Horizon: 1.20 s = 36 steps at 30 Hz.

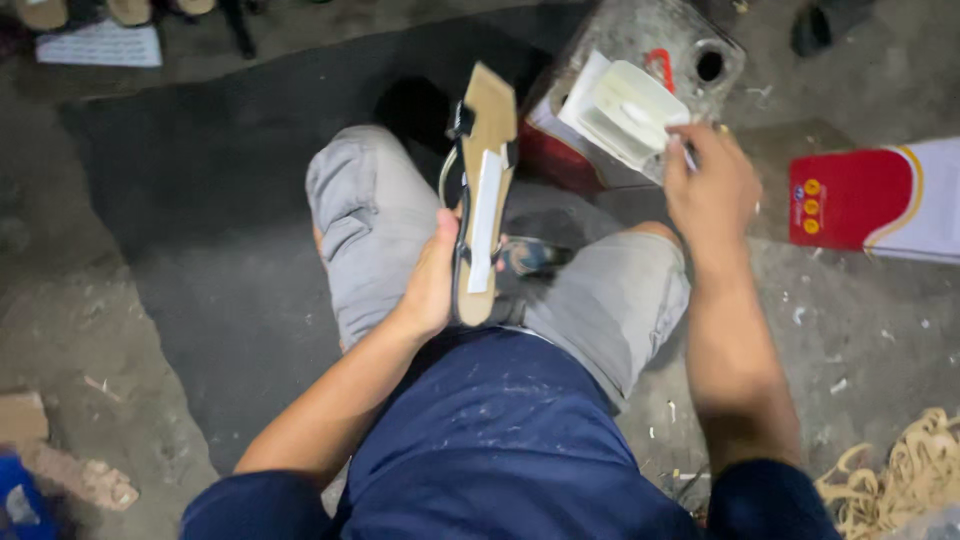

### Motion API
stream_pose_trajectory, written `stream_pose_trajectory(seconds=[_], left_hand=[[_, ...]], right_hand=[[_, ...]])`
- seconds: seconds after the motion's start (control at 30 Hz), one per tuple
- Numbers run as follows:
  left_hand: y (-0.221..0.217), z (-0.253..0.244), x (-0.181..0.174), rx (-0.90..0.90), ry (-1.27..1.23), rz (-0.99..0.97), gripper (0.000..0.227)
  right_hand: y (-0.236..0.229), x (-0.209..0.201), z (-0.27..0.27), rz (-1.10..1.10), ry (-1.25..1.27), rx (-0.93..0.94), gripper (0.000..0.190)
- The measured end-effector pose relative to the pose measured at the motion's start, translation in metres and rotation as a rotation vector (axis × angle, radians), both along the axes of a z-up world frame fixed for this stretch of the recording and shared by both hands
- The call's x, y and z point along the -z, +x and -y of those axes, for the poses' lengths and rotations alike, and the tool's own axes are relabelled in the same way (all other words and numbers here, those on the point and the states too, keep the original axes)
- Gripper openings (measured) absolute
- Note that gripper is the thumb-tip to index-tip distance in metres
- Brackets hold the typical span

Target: The person applies glue to the edges of wooden sandals using a toothbrush. They repeatedly dip the toothbrush into a container of glue and brush it along the strap and sole edges of multiple sandals, placing each finished sandal on a nearby rack.

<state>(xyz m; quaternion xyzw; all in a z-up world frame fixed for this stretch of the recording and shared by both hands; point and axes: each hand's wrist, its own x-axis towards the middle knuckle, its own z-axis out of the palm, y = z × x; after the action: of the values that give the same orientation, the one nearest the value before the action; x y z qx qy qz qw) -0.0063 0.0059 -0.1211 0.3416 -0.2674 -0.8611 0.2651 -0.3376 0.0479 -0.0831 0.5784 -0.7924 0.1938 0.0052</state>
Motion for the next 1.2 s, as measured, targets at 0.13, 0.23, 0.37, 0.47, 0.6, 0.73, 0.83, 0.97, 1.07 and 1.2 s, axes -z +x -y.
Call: stream_pose_trajectory(seconds=[0.13,0.23,0.37,0.47,0.6,0.73,0.83,0.97,1.07,1.2], left_hand=[[0.002,-0.001,0.002,0.038,0.035,0.063,0.077],[0.002,0.002,0.0,-0.007,0.103,-0.021,0.074],[0.007,0.01,-0.012,-0.041,0.2,-0.017,0.07],[0.007,0.016,-0.024,-0.017,0.202,-0.04,0.071],[-0.007,0.011,-0.04,0.106,0.168,-0.115,0.07],[-0.013,0.0,-0.06,0.241,-0.021,-0.076,0.079],[-0.013,-0.004,-0.078,0.271,-0.197,-0.001,0.077],[-0.012,-0.006,-0.101,0.3,-0.232,0.021,0.073],[-0.01,-0.003,-0.111,0.274,-0.31,0.029,0.073],[-0.01,-0.002,-0.117,0.246,-0.453,0.071,0.069]], right_hand=[[-0.022,0.017,0.04,-0.272,0.07,-0.076,0.013],[-0.026,0.016,0.048,-0.413,0.277,-0.072,0.017],[-0.022,-0.02,0.008,-0.295,0.195,-0.034,0.018],[-0.004,-0.054,-0.012,-0.276,0.467,0.08,0.019],[0.053,-0.077,-0.028,0.561,0.014,-0.029,0.02],[0.108,-0.078,-0.034,0.816,-0.179,-0.037,0.016],[0.117,-0.077,-0.022,0.656,-0.305,-0.121,0.015],[0.114,-0.081,-0.015,0.583,-0.393,-0.151,0.014],[0.114,-0.083,-0.018,0.591,-0.372,-0.22,0.016],[0.118,-0.082,-0.025,0.612,-0.353,-0.239,0.016]])
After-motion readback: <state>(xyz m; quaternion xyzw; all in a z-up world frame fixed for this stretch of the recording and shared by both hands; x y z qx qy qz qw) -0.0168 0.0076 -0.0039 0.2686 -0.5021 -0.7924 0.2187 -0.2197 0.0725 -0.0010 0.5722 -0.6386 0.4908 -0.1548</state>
